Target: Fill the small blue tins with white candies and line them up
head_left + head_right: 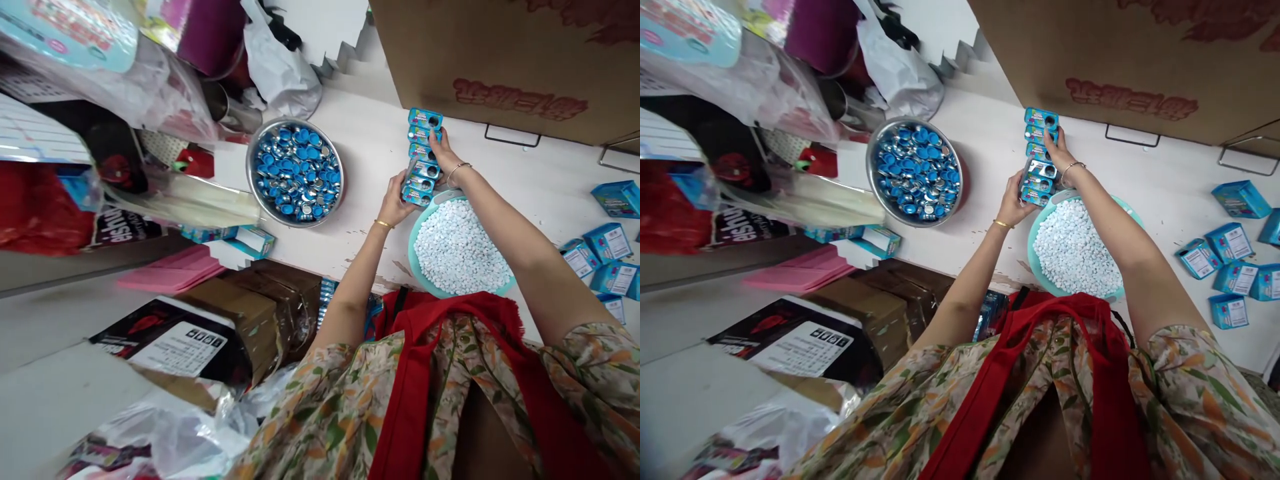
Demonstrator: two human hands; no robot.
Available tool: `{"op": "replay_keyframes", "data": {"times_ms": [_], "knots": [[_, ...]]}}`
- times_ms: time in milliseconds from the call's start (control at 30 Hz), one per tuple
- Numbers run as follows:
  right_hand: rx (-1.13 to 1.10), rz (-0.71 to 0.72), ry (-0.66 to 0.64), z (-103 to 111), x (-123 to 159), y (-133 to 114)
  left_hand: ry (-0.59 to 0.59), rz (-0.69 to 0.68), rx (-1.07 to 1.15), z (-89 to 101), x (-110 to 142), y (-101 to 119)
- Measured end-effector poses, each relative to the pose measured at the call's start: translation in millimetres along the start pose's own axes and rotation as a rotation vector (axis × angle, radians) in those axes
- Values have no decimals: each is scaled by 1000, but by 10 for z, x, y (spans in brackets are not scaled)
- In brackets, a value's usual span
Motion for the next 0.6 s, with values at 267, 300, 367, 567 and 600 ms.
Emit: {"op": "replay_keyframes", "data": {"times_ms": [267, 300, 367, 567, 600], "knots": [[-62, -48, -58, -309, 9, -34, 41, 27, 40, 242, 94, -263], [-68, -70, -70, -352, 11, -41, 32, 8, 39, 279, 81, -280], [-97, -84, -105, -434, 20, -98, 5, -14, 25, 348, 45, -326], [-68, 28, -95, -625, 13, -467, -20, -1, -25, 536, -64, -465], [-12, 91, -86, -673, 45, -572, -15, -12, -37, 564, -66, -440]]}}
Point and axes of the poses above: each hand's wrist, its own x-axis away from the middle knuckle, its own z-axis out of the back of the hand, y = z × x, the point moved 10 cm from there along -x, towards the middle knuckle, and after that the axes turned 13 degrees about -z, right-handed, at the moved point
